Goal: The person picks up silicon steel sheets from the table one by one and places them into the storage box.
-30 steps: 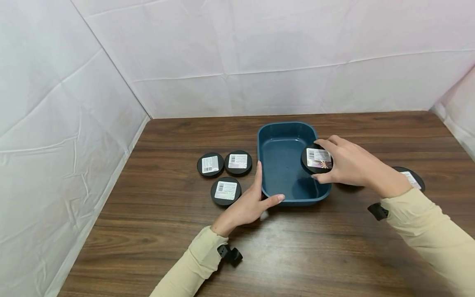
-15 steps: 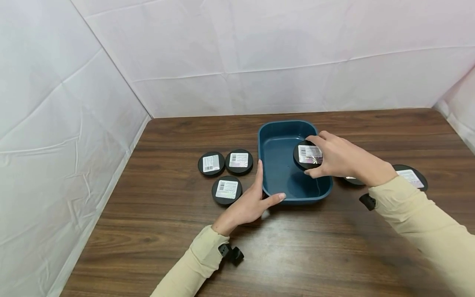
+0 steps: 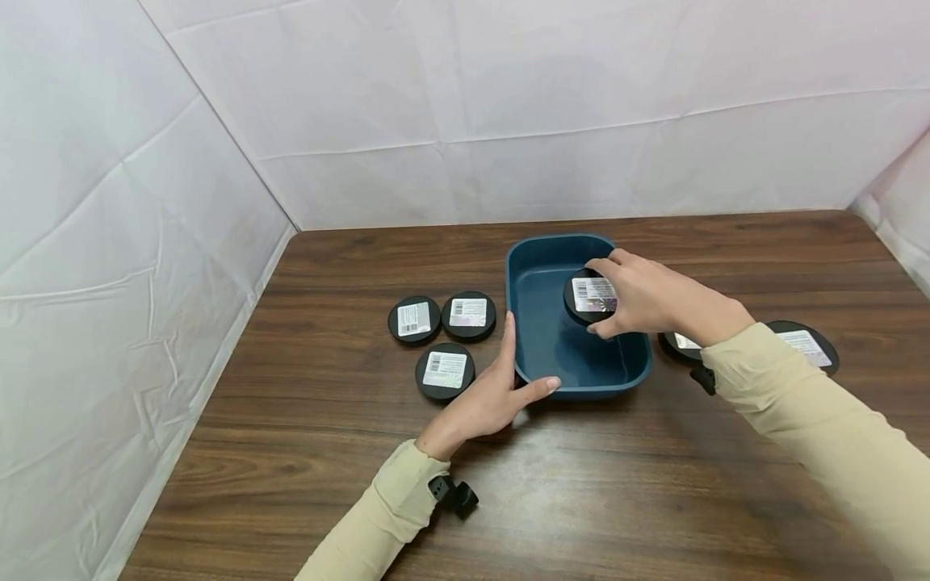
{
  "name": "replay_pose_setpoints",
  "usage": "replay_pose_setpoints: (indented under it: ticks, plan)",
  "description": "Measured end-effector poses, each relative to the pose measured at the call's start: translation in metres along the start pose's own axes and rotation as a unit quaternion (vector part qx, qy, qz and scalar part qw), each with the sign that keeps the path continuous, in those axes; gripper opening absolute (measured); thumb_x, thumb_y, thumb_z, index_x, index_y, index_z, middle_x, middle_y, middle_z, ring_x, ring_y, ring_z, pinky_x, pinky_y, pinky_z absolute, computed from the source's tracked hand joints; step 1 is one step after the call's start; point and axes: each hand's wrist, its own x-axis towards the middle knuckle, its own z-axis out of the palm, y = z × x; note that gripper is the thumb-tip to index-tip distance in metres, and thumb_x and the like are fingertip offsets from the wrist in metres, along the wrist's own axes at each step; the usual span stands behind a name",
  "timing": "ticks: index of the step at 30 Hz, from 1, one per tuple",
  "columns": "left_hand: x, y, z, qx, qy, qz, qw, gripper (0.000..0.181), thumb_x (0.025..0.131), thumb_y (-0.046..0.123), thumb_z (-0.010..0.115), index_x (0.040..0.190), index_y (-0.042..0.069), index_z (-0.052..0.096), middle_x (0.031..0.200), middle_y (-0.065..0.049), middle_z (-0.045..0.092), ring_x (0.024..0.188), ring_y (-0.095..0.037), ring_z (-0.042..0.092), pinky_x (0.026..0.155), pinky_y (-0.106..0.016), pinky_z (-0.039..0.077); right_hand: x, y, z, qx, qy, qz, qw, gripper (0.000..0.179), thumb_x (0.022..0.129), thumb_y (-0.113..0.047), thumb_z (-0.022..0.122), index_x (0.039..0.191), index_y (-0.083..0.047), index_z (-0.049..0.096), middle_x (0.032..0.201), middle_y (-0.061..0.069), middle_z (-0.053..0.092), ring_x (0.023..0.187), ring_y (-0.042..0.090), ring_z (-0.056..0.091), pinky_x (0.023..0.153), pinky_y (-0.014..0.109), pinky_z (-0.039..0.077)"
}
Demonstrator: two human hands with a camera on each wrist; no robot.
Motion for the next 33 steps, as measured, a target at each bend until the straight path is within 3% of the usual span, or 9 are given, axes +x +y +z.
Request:
replay_pose_setpoints:
  ticks: [18, 33]
  plan:
    - [0.000, -0.003, 0.000, -0.002, 0.001, 0.001, 1.0000, 0.103, 0.100, 0.049, 0.057, 0.153, 0.034, -0.030, 0.169, 0.004, -0.009, 0.156, -0.019, 0.011, 0.126, -0.047, 0.020, 0.022, -0.004, -0.001, -0.007, -0.039, 0.014, 0.9991, 0.092, 0.078, -0.039, 0.080, 0.149, 0.003, 0.040, 0.138, 0.029, 0.049, 0.106, 0.035, 0.059, 0.091, 0.051, 0.052]
    - [-0.001, -0.002, -0.001, 0.002, 0.003, 0.001, 1.0000, 0.104, 0.100, 0.048, 0.057, 0.153, 0.033, -0.031, 0.170, 0.001, -0.005, 0.156, -0.019, 0.015, 0.125, -0.047, 0.021, 0.037, -0.009, -0.002, -0.014, -0.046, 0.014, 0.9987, 0.089, 0.079, -0.038, 0.081, 0.147, 0.003, 0.042, 0.137, 0.030, 0.051, 0.101, 0.034, 0.061, 0.090, 0.050, 0.053]
